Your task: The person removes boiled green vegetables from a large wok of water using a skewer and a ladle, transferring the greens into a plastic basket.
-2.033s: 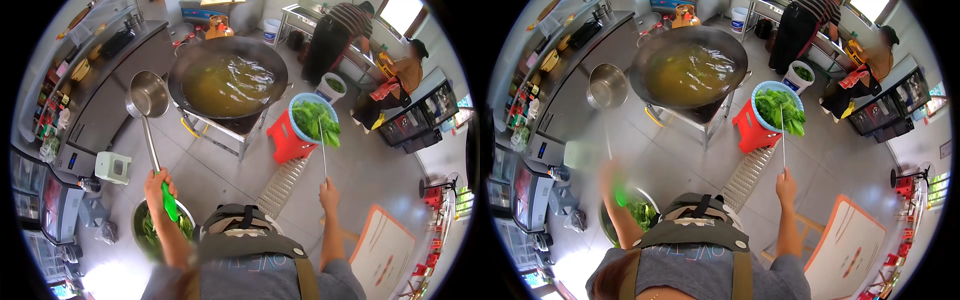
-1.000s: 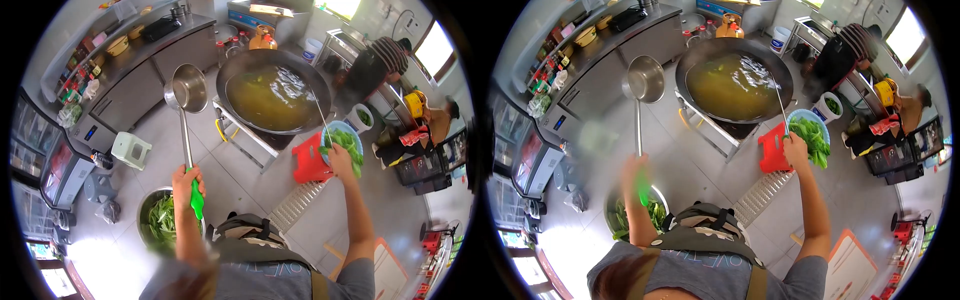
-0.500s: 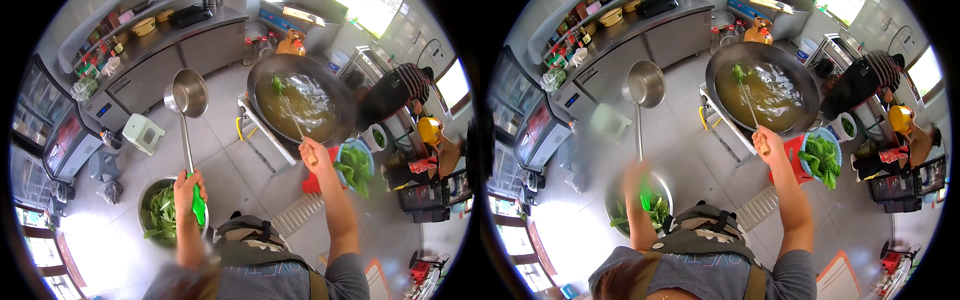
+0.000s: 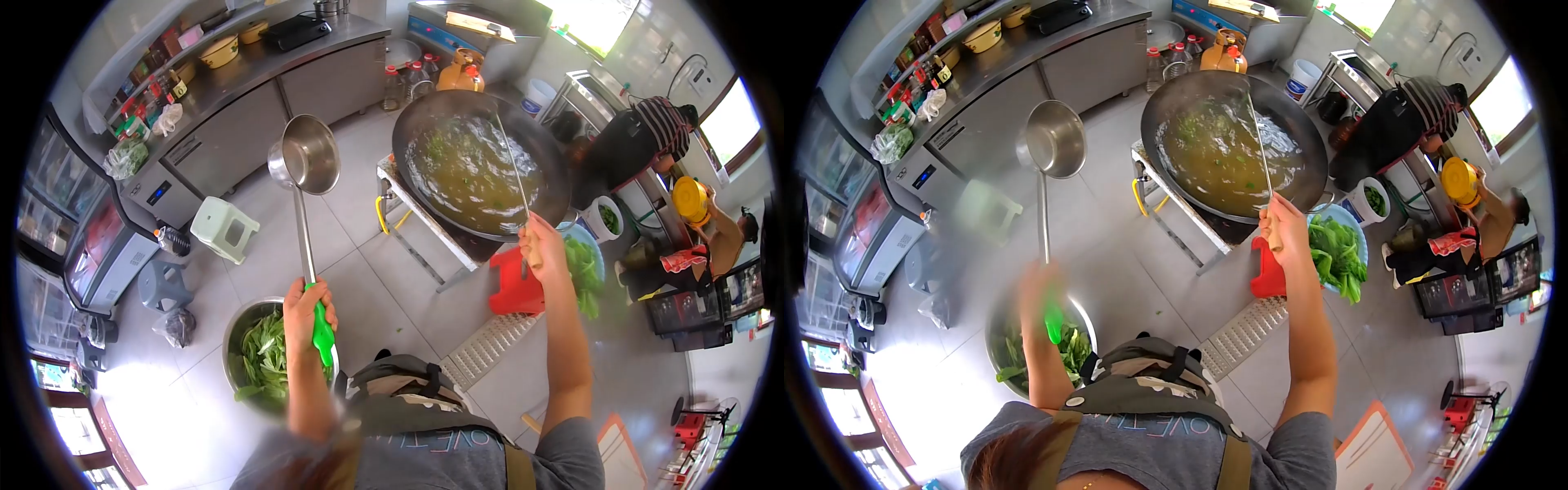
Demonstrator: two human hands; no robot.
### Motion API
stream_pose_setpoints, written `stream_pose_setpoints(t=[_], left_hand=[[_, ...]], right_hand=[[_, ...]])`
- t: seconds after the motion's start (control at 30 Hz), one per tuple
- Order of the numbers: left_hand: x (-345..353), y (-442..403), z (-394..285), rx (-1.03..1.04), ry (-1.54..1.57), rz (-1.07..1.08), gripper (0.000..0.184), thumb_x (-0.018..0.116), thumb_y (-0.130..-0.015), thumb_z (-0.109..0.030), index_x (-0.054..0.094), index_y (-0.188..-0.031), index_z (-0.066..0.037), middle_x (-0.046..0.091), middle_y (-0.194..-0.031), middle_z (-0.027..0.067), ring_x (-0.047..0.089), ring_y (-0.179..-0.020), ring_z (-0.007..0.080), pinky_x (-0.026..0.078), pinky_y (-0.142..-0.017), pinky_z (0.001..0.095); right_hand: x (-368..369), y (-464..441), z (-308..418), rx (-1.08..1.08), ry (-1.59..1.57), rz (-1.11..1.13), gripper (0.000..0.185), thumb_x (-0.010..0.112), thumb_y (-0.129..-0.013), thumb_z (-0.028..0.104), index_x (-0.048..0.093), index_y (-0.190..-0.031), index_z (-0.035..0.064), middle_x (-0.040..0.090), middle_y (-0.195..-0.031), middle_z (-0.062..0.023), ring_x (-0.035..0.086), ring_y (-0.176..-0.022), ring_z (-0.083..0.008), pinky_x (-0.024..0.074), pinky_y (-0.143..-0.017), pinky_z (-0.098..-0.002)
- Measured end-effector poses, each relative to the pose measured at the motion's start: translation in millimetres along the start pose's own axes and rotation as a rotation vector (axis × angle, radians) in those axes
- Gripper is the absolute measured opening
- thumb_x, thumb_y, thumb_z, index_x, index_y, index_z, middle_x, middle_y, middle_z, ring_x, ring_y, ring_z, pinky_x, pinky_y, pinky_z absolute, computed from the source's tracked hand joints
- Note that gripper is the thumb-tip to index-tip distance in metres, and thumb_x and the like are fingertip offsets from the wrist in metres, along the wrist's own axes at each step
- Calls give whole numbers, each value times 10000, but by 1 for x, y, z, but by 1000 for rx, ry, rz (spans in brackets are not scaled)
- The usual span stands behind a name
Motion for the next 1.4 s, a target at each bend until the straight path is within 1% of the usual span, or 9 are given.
stream_pose_setpoints(t=[0.1, 0.2, 0.4, 0.63, 0.73, 0.87, 0.9, 1.17, 1.4], left_hand=[[2, -2, 0, 1, 12, 16, 120, 496, -780, -73, 437, -867, -16, 457, -608, 49, 425, -365, 112, 349, -304, 234], [0, -2, 2, 7, 13, 37, 125, 497, -775, -70, 435, -866, -11, 455, -606, 52, 424, -363, 113, 350, -302, 235], [-8, -3, 3, -9, -14, 38, 128, 499, -770, -68, 433, -863, -8, 455, -606, 52, 424, -363, 115, 349, -300, 236], [-13, 0, -4, -13, -62, -19, 124, 508, -773, -81, 436, -850, -16, 459, -614, 51, 426, -368, 117, 356, -306, 238], [-18, 2, -6, -30, -72, -10, 127, 510, -774, -84, 436, -852, -18, 462, -616, 51, 429, -369, 119, 364, -310, 243], [-21, 3, -9, -7, -55, 18, 132, 516, -773, -88, 438, -854, -20, 465, -616, 51, 435, -373, 121, 370, -314, 246], [-22, 3, -8, 2, -31, 30, 132, 517, -773, -88, 439, -855, -21, 465, -615, 51, 436, -374, 121, 370, -314, 246], [-11, 29, 5, -39, -135, 53, 113, 518, -774, -90, 453, -841, -27, 459, -608, 44, 440, -378, 117, 370, -316, 245], [38, 82, 48, -42, 28, 116, 111, 511, -775, -93, 462, -852, -30, 457, -591, 38, 433, -372, 107, 360, -308, 236]], right_hand=[[-10, -32, -9, -65, 371, -187, 281, 534, -798, 127, 487, -1059, 33, 528, -639, -61, 482, -464, -121, 400, -391, -241], [-8, -62, -31, 16, 413, -201, 197, 516, -805, 112, 499, -986, 38, 523, -639, -72, 477, -454, -128, 400, -398, -237], [23, -73, -71, 293, -236, -10, 118, 496, -807, 74, 494, -922, 46, 508, -714, -119, 471, -473, -131, 386, -389, -238], [66, -52, -65, 229, 77, 10, 99, 514, -805, 98, 482, -881, 42, 495, -731, -130, 457, -477, -131, 363, -386, -217], [71, -47, -75, 294, -86, 75, 110, 519, -805, 102, 479, -877, 29, 497, -728, -127, 451, -470, -120, 363, -379, -210], [66, -25, -73, 570, -639, 349, 176, 463, -851, 148, 470, -916, -15, 485, -718, -98, 438, -474, -92, 367, -385, -174], [62, -15, -72, 614, -742, 435, 245, 431, -869, 160, 459, -1021, -29, 479, -738, -98, 451, -510, -97, 386, -410, -177], [8, 90, -29, 515, -1068, 538, 414, 380, -890, 177, 281, -1272, 52, 422, -818, -99, 420, -563, -108, 381, -444, -208], [-113, 189, 34, 235, -1097, 480, 412, 348, -905, 214, 265, -1291, 96, 420, -798, -88, 410, -552, -92, 376, -425, -195]])
Point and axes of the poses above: each hand's wrist, its own y-axis away from the middle knuckle, its own x-axis out of the palm, z = x × y, the point moved 5 cm from there along -y, towards the middle knuckle
